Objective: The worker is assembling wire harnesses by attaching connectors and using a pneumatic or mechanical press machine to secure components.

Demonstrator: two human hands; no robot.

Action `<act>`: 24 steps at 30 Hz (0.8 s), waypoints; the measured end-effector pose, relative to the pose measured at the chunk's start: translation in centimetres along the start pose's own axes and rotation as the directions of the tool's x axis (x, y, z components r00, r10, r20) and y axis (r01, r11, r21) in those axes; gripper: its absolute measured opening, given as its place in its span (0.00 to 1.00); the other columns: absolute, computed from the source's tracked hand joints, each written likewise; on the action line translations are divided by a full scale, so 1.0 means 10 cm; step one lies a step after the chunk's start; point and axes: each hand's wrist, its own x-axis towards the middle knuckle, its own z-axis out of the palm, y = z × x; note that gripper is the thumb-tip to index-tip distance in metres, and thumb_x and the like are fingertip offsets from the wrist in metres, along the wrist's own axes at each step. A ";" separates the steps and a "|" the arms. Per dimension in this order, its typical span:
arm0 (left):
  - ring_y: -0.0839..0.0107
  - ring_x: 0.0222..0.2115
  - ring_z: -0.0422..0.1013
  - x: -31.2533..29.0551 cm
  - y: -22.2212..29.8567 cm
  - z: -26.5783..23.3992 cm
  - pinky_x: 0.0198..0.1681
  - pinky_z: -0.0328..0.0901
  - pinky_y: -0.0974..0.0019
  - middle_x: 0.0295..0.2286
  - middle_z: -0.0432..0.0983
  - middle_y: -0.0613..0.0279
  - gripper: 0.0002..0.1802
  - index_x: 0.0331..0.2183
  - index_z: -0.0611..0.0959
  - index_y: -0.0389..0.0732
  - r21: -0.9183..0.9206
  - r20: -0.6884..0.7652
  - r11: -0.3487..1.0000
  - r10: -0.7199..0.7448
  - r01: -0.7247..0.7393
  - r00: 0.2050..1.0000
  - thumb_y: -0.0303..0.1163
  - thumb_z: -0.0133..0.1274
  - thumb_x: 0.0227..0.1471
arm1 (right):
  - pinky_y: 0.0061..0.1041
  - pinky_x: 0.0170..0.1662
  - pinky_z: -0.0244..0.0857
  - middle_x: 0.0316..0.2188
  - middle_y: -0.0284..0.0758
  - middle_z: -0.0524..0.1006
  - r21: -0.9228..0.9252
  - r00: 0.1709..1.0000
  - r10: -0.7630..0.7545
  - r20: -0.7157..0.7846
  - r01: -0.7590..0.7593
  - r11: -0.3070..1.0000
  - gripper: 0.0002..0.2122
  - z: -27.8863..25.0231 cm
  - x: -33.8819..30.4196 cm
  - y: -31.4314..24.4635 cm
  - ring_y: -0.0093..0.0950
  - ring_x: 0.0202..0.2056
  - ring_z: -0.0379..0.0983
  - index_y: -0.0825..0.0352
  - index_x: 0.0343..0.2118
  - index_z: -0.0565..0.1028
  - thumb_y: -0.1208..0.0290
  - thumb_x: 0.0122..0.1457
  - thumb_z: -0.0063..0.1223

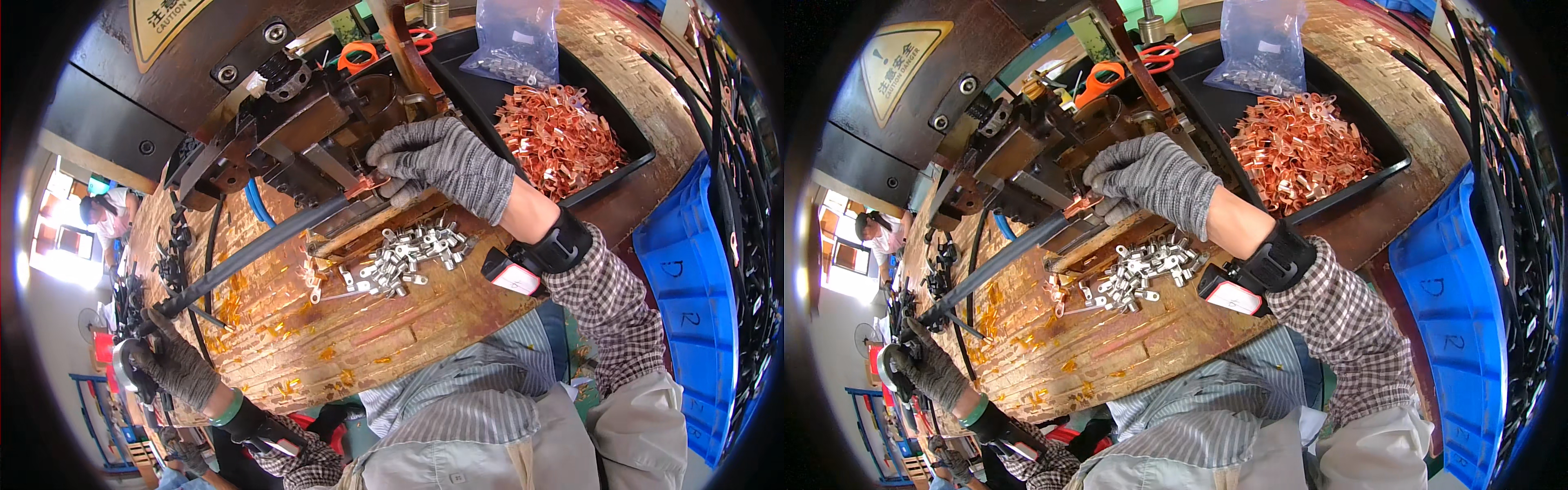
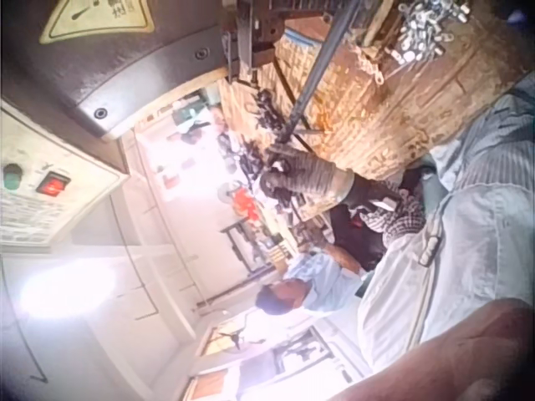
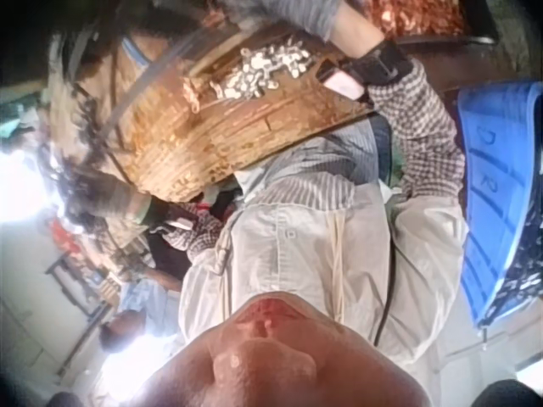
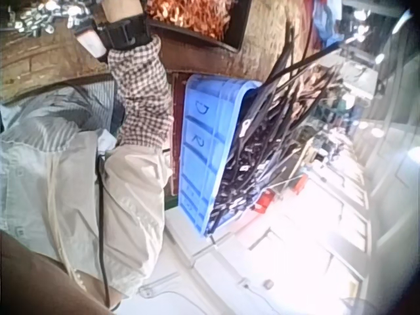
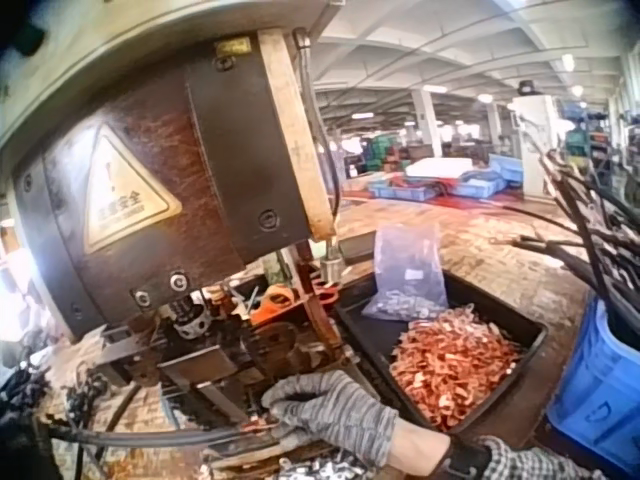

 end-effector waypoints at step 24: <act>0.49 0.47 0.59 0.08 -0.09 -0.02 0.52 0.60 0.50 0.44 0.60 0.40 0.21 0.41 0.69 0.26 0.099 -0.079 0.994 -0.026 0.033 0.997 0.25 0.54 0.44 | 0.17 0.22 0.70 0.22 0.34 0.75 -0.209 0.995 -0.054 -0.079 0.036 0.977 0.07 -0.05 0.09 -0.02 0.21 0.21 0.73 0.71 0.30 0.75 0.74 0.49 0.54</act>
